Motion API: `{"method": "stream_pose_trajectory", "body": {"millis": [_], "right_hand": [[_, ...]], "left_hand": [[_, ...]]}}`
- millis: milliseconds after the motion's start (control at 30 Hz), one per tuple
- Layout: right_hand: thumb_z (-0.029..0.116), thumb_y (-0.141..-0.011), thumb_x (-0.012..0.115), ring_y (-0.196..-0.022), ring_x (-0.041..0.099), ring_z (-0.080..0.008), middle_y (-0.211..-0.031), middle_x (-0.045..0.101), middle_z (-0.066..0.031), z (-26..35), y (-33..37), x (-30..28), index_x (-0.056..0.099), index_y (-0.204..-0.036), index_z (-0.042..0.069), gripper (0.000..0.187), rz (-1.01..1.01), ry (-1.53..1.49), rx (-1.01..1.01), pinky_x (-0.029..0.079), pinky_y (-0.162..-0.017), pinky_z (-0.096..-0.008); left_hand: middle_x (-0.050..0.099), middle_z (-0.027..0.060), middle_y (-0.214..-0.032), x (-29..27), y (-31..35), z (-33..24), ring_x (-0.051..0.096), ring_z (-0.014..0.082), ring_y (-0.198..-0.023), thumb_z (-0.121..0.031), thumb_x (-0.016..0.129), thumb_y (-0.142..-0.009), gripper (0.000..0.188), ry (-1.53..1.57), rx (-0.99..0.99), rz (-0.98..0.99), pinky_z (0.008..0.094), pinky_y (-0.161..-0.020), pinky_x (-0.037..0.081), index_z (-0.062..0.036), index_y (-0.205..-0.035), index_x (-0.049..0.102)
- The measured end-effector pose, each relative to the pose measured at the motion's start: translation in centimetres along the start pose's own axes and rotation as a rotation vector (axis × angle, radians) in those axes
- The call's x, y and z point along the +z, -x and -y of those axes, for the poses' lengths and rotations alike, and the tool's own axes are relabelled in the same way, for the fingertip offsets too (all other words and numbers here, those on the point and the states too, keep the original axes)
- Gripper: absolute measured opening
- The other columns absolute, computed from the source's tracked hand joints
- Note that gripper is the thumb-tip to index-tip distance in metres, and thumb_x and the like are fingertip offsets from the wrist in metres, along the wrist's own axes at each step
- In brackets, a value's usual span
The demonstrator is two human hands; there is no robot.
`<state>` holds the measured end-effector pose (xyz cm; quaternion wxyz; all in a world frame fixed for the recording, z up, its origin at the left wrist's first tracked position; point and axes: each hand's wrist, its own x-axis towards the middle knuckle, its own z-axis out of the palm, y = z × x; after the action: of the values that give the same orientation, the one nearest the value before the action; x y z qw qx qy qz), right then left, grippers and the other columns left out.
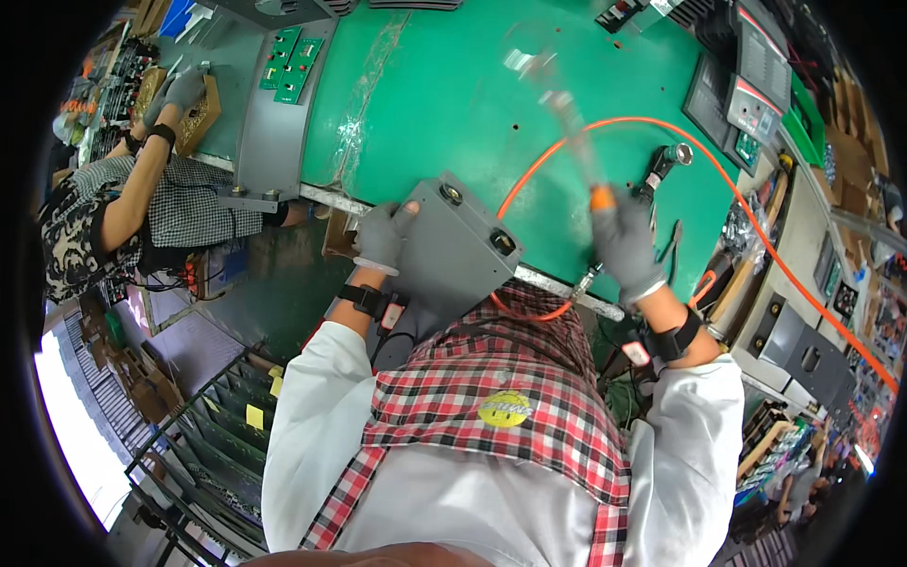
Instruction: Assembling components and wiring into a metal electrical equipment housing at an assembly line workstation.
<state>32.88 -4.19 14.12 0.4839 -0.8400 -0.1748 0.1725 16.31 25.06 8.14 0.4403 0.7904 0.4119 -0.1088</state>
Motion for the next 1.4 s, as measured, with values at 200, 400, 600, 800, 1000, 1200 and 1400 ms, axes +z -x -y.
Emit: {"method": "stream_pose_trajectory", "body": {"millis": [200,400,600,800,1000,1200,1400], "right_hand": [[0.029,-0.083,0.049,-0.07,0.058,-0.0369,-0.074,0.06,-0.0201,1.7,-0.4,2.0,0.055,-0.094,0.001,0.031,0.687,0.468,-0.091,0.044,-0.061,-0.0456],[0.03,-0.083,0.047,-0.069,0.056,-0.0397,-0.071,0.057,-0.0236,3.9,-1.1,0.6,0.052,-0.096,0.001,0.032,0.249,0.217,0.047,0.043,-0.063,-0.048],[0.026,-0.084,0.048,-0.06,0.056,-0.0336,-0.068,0.057,-0.0208,2.9,-0.6,0.7,0.054,-0.1,0.0,0.031,0.329,0.629,-0.047,0.043,-0.054,-0.042],[0.021,-0.083,0.048,-0.063,0.056,-0.0332,-0.068,0.055,-0.0219,2.4,0.3,1.6,0.053,-0.099,0.001,0.025,0.669,0.492,-0.198,0.043,-0.055,-0.038],[0.023,-0.08,0.052,-0.064,0.056,-0.0358,-0.072,0.057,-0.0222,3.8,0.4,0.6,0.054,-0.097,0.001,0.028,0.093,0.028,0.075,0.043,-0.058,-0.0425],[0.025,-0.082,0.05,-0.068,0.054,-0.0415,-0.07,0.055,-0.0248,4.3,0.9,1.8,0.053,-0.096,0.0,0.029,0.532,0.484,-0.091,0.042,-0.062,-0.048],[0.024,-0.083,0.049,-0.059,0.053,-0.0396,-0.063,0.053,-0.0215,4.8,0.7,1.3,0.052,-0.1,0.003,0.028,0.455,0.359,-0.063,0.042,-0.058,-0.0443]], "left_hand": [[0.061,0.0218,-0.078,0.6,0.0,-0.3,0.058,0.0365,-0.074,-0.058,0.053,-0.074,0.063,-0.099,0.183,-0.176,0.0415,-0.067,0.044,0.0036,-0.086,0.061],[0.061,0.022,-0.079,0.5,0.2,-0.2,0.058,0.0367,-0.074,-0.056,0.054,-0.074,0.06,-0.063,0.139,-0.129,0.0414,-0.067,0.044,0.0025,-0.087,0.061],[0.06,0.0219,-0.077,0.2,0.4,-0.5,0.058,0.0363,-0.074,-0.056,0.053,-0.075,0.06,-0.067,0.162,-0.208,0.0416,-0.066,0.044,0.0024,-0.085,0.061],[0.061,0.0219,-0.078,0.4,-0.2,-0.2,0.059,0.0361,-0.074,-0.058,0.055,-0.073,0.063,-0.015,0.051,-0.105,0.0416,-0.068,0.045,0.0036,-0.087,0.061],[0.061,0.0222,-0.081,0.6,-0.1,-0.2,0.059,0.0359,-0.077,-0.057,0.055,-0.073,0.064,-0.1,0.087,-0.161,0.0412,-0.07,0.045,0.0045,-0.088,0.061],[0.061,0.0224,-0.081,0.7,-0.1,0.1,0.059,0.0364,-0.076,-0.058,0.052,-0.074,0.065,0.045,0.241,-0.206,0.0416,-0.069,0.045,0.0046,-0.087,0.061],[0.061,0.0211,-0.08,0.4,0.2,-0.2,0.06,0.0341,-0.075,-0.056,0.055,-0.075,0.061,0.033,0.067,-0.104,0.0406,-0.067,0.045,0.0034,-0.088,0.062]]}}
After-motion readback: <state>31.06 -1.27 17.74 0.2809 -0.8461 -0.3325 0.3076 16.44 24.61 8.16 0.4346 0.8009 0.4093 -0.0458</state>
